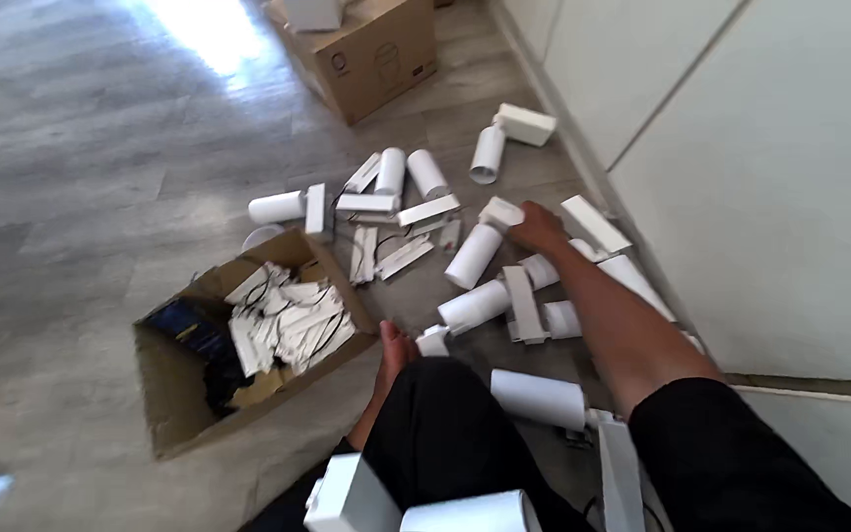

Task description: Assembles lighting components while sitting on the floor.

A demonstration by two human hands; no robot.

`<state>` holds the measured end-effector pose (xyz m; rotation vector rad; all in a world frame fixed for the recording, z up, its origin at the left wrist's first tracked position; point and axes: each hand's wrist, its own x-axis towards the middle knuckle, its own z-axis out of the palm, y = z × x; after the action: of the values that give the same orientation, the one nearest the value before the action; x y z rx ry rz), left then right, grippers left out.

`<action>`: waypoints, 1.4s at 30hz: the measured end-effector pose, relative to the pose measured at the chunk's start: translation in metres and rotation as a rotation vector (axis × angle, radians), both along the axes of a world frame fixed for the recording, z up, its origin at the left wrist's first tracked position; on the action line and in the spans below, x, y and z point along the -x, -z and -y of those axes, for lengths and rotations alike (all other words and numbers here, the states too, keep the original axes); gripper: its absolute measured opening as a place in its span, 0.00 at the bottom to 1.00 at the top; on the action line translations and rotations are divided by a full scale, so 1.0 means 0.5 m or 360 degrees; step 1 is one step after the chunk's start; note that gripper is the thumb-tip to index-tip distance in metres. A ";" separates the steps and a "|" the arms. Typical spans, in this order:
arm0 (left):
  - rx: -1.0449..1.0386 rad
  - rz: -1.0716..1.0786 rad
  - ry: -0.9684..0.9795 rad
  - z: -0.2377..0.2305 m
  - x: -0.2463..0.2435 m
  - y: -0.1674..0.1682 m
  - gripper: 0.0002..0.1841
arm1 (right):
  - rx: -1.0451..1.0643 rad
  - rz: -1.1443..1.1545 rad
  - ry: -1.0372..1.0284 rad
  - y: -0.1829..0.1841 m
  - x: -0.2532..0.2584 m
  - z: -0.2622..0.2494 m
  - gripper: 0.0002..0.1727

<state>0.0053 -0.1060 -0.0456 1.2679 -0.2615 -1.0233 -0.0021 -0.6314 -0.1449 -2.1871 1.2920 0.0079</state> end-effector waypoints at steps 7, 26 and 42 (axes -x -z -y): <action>-0.0082 0.0221 -0.0213 -0.142 0.025 0.117 0.37 | 0.0265 0.0131 -0.0339 -0.018 0.018 -0.106 0.44; -0.0402 0.0055 -0.0565 -0.126 -0.011 0.015 0.27 | -0.0986 0.1234 -0.1004 -0.194 0.262 -0.600 0.47; -0.0662 0.0094 -0.0858 -0.185 -0.006 0.141 0.28 | -0.2319 0.1158 0.0322 -0.226 0.235 -0.637 0.46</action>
<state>0.0085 -0.0135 -0.1160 1.6280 0.2574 -0.5863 -0.1197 -0.3131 -0.0318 -0.6750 0.6373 0.0502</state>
